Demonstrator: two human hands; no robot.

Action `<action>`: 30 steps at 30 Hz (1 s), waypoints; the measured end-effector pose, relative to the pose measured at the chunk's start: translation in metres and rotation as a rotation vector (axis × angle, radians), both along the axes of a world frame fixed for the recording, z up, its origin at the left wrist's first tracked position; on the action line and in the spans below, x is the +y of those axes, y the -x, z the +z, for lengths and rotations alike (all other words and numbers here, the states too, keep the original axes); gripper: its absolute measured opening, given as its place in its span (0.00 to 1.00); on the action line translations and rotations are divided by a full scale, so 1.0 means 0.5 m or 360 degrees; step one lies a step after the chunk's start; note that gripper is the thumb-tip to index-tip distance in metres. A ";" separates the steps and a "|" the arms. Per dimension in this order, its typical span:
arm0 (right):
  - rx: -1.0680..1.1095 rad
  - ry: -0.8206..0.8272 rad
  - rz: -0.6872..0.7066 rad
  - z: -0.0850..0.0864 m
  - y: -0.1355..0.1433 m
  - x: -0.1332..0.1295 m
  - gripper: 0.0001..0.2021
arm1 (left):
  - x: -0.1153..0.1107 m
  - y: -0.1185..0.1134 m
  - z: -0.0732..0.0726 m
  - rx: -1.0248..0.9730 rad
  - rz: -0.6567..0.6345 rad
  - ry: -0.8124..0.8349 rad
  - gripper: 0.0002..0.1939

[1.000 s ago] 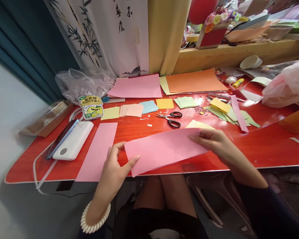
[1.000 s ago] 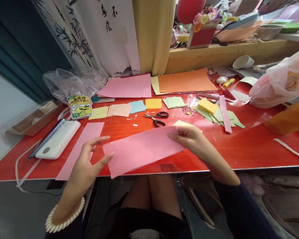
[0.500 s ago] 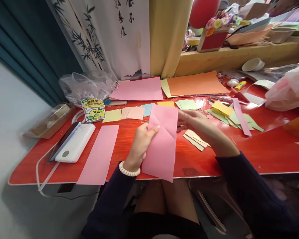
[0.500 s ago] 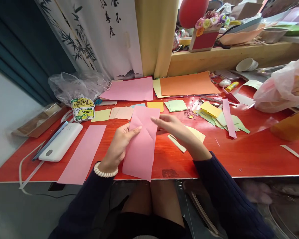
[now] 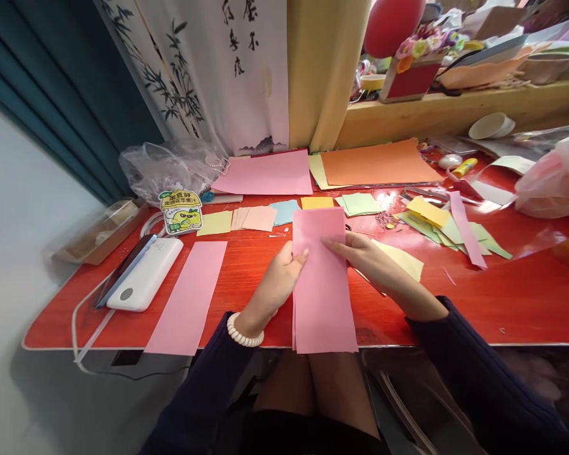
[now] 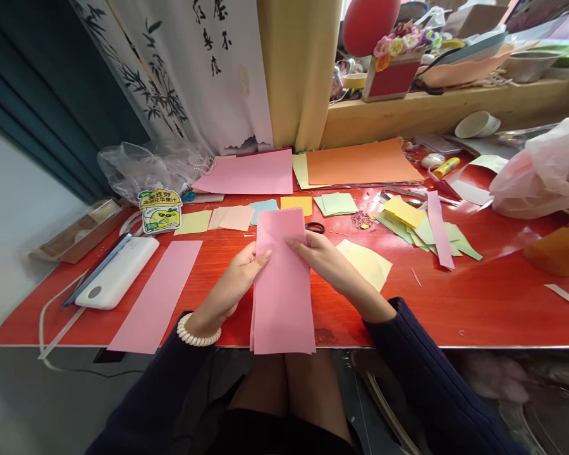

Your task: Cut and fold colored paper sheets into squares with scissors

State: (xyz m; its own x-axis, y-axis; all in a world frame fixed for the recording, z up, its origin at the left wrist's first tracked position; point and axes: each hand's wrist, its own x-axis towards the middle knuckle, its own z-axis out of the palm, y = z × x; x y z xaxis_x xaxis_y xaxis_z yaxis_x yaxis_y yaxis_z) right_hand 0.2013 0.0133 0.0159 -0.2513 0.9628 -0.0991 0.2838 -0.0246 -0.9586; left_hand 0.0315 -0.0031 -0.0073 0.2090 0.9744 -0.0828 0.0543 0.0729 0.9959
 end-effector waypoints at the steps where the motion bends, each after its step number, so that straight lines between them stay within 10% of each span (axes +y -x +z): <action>1: 0.0014 -0.0002 0.0003 0.002 0.002 -0.002 0.13 | 0.000 0.000 -0.001 0.0016 -0.0003 -0.0001 0.11; 30: 0.0526 -0.0070 0.0079 -0.049 -0.007 0.011 0.13 | 0.000 0.004 0.000 0.0413 0.0174 -0.0165 0.15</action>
State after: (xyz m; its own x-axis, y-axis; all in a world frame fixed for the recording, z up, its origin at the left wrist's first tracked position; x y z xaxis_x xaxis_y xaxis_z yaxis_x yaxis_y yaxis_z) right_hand 0.2048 0.0187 -0.0088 -0.3097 0.9501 0.0372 -0.0429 0.0251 -0.9988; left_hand 0.0293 -0.0029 -0.0075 0.0871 0.9960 -0.0187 0.3054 -0.0088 0.9522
